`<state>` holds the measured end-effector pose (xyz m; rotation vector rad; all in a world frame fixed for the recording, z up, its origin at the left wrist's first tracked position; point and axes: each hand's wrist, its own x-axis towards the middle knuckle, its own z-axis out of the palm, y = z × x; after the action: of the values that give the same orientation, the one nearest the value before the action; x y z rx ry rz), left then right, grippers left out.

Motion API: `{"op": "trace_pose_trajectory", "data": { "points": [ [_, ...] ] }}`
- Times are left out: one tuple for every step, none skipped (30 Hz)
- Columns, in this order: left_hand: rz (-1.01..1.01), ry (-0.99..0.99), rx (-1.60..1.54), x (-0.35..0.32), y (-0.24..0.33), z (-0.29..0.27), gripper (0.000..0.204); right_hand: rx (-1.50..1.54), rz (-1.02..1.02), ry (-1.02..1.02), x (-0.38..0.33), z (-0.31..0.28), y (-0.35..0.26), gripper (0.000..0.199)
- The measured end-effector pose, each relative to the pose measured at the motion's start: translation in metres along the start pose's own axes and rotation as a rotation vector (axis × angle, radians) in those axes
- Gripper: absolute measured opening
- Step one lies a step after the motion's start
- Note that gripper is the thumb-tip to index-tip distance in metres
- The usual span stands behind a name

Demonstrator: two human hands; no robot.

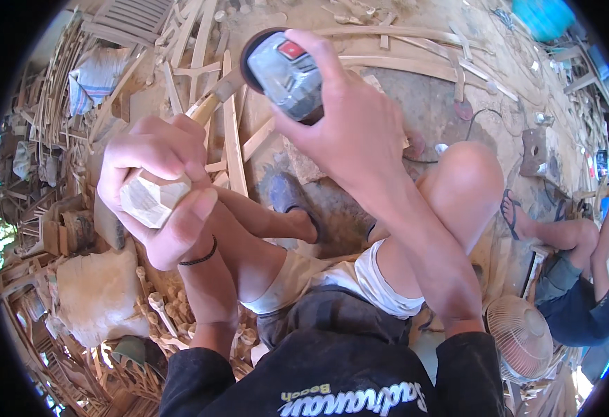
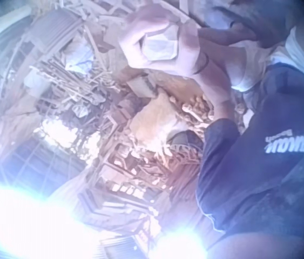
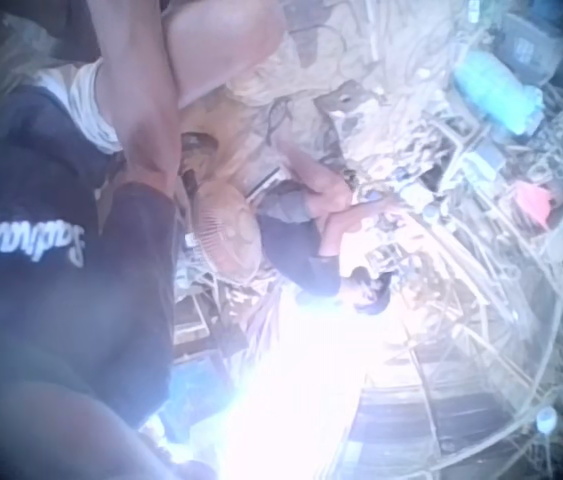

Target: The person uses an angle grinder to sand a wooden sword and then applies glue from a bottle onto the wooden surface.

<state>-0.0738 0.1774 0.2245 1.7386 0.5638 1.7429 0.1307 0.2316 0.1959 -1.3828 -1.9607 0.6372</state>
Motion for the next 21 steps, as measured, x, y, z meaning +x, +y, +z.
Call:
{"op": "trace_pose_trajectory", "data": {
  "points": [
    [0.008, -0.013, 0.005, 0.001, 0.0, -0.001, 0.037, 0.005, 0.01, 0.016, 0.0, -0.001, 0.002, 0.074],
    [0.015, -0.026, 0.01, 0.001, 0.0, -0.001, 0.037, 0.011, 0.019, 0.032, 0.0, -0.001, 0.004, 0.074],
    [0.021, -0.04, 0.013, 0.002, -0.001, -0.001, 0.037, 0.002, 0.01, 0.056, 0.0, -0.001, 0.007, 0.074],
    [0.031, -0.023, 0.007, 0.002, -0.001, -0.002, 0.038, -0.007, 0.001, 0.08, 0.001, -0.001, 0.011, 0.074],
    [0.04, -0.006, 0.002, 0.002, -0.002, -0.004, 0.038, -0.016, -0.008, 0.103, 0.002, -0.001, 0.013, 0.074],
    [0.048, 0.011, -0.002, 0.002, -0.002, -0.005, 0.038, -0.005, -0.003, 0.098, 0.003, -0.001, 0.012, 0.074],
    [0.049, 0.012, 0.005, 0.002, -0.001, -0.004, 0.038, 0.006, 0.002, 0.093, 0.003, -0.002, 0.01, 0.074],
    [0.05, 0.013, 0.011, 0.002, 0.0, -0.003, 0.037, 0.016, 0.007, 0.088, 0.003, -0.003, 0.009, 0.074],
    [0.053, 0.014, 0.018, 0.003, 0.0, -0.002, 0.037, 0.044, -0.014, 0.069, 0.003, -0.002, 0.006, 0.074],
    [0.044, 0.012, 0.021, 0.003, 0.001, 0.0, 0.037, 0.071, -0.034, 0.05, 0.002, 0.001, 0.003, 0.074],
    [0.036, 0.009, 0.024, 0.004, 0.001, 0.001, 0.037, 0.098, -0.053, 0.031, 0.002, 0.003, -0.001, 0.074],
    [0.025, 0.007, 0.025, 0.003, 0.001, 0.002, 0.037, 0.092, -0.041, -0.016, 0.001, 0.004, -0.005, 0.074],
    [0.033, 0.02, 0.018, 0.003, 0.0, 0.003, 0.037, 0.085, -0.028, -0.063, 0.002, 0.004, -0.009, 0.074],
    [0.041, 0.032, 0.01, 0.003, -0.002, 0.003, 0.036, 0.077, -0.015, -0.109, 0.002, 0.003, -0.011, 0.074],
    [0.048, 0.044, 0.005, 0.003, -0.001, 0.001, 0.036, 0.038, -0.019, -0.069, 0.002, 0.004, -0.01, 0.074],
    [0.046, 0.043, 0.003, 0.003, 0.0, -0.001, 0.036, -0.001, -0.023, -0.029, 0.002, 0.004, -0.006, 0.074],
    [0.044, 0.042, 0.002, 0.003, 0.002, -0.004, 0.036, -0.04, -0.028, 0.01, 0.002, 0.004, -0.002, 0.074],
    [0.049, 0.043, -0.001, 0.005, 0.001, -0.005, 0.036, -0.035, -0.024, 0.044, 0.003, 0.003, 0.003, 0.074],
    [0.04, 0.054, 0.001, 0.005, 0.002, -0.003, 0.036, -0.03, -0.021, 0.078, 0.004, 0.001, 0.007, 0.074],
    [0.031, 0.065, 0.003, 0.006, 0.003, 0.002, 0.036, -0.025, -0.018, 0.111, 0.006, -0.001, 0.011, 0.074],
    [0.019, 0.075, 0.005, 0.006, 0.003, 0.005, 0.035, -0.033, -0.016, 0.131, 0.007, -0.003, 0.015, 0.074]
  ]
}}
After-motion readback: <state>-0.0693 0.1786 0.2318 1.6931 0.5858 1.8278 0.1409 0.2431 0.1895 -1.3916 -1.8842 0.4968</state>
